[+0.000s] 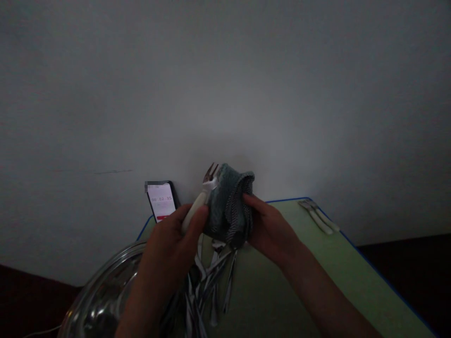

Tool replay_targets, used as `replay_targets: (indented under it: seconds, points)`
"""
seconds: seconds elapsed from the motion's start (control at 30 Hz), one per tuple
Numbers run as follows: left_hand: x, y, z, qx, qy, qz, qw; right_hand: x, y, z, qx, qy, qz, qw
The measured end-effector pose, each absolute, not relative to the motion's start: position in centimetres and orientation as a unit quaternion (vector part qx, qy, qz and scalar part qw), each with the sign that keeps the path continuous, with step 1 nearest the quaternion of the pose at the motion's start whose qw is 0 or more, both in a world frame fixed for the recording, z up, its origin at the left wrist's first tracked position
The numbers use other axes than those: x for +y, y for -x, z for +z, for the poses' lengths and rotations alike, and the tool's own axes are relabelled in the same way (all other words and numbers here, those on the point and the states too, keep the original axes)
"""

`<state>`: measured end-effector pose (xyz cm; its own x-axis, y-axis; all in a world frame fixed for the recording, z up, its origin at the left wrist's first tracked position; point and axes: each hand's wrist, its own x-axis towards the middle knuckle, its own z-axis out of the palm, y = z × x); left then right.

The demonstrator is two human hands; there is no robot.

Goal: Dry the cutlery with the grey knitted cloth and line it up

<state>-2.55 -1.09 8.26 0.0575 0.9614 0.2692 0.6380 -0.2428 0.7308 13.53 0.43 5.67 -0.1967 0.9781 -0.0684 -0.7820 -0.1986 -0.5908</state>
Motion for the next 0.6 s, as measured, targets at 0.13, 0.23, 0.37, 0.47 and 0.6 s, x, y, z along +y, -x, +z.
replay_targets:
  seconds: [0.13, 0.23, 0.37, 0.47, 0.6]
  points:
    - [-0.8, 1.3, 8.4, 0.6, -0.678, 0.383, 0.183, -0.1, -13.6, 5.7, -0.277, 0.198, 0.74, 0.58]
    - [-1.1, 1.4, 8.7, 0.61, -0.653, 0.394, 0.215, -0.3, -14.4, 5.9, -0.326, 0.196, 0.707, 0.596]
    - [-1.5, 1.9, 8.7, 0.58, -0.568, 0.485, 0.323, -0.4, -14.8, 5.8, -0.366, 0.232, 0.656, 0.618]
    - [-1.6, 2.0, 8.8, 0.564, -0.514, 0.536, 0.362, -0.3, -14.7, 5.8, -0.36, 0.269, 0.625, 0.639]
    - [-1.6, 2.1, 9.1, 0.545, -0.482, 0.559, 0.398, -0.1, -14.9, 5.8, -0.344, 0.269, 0.606, 0.665]
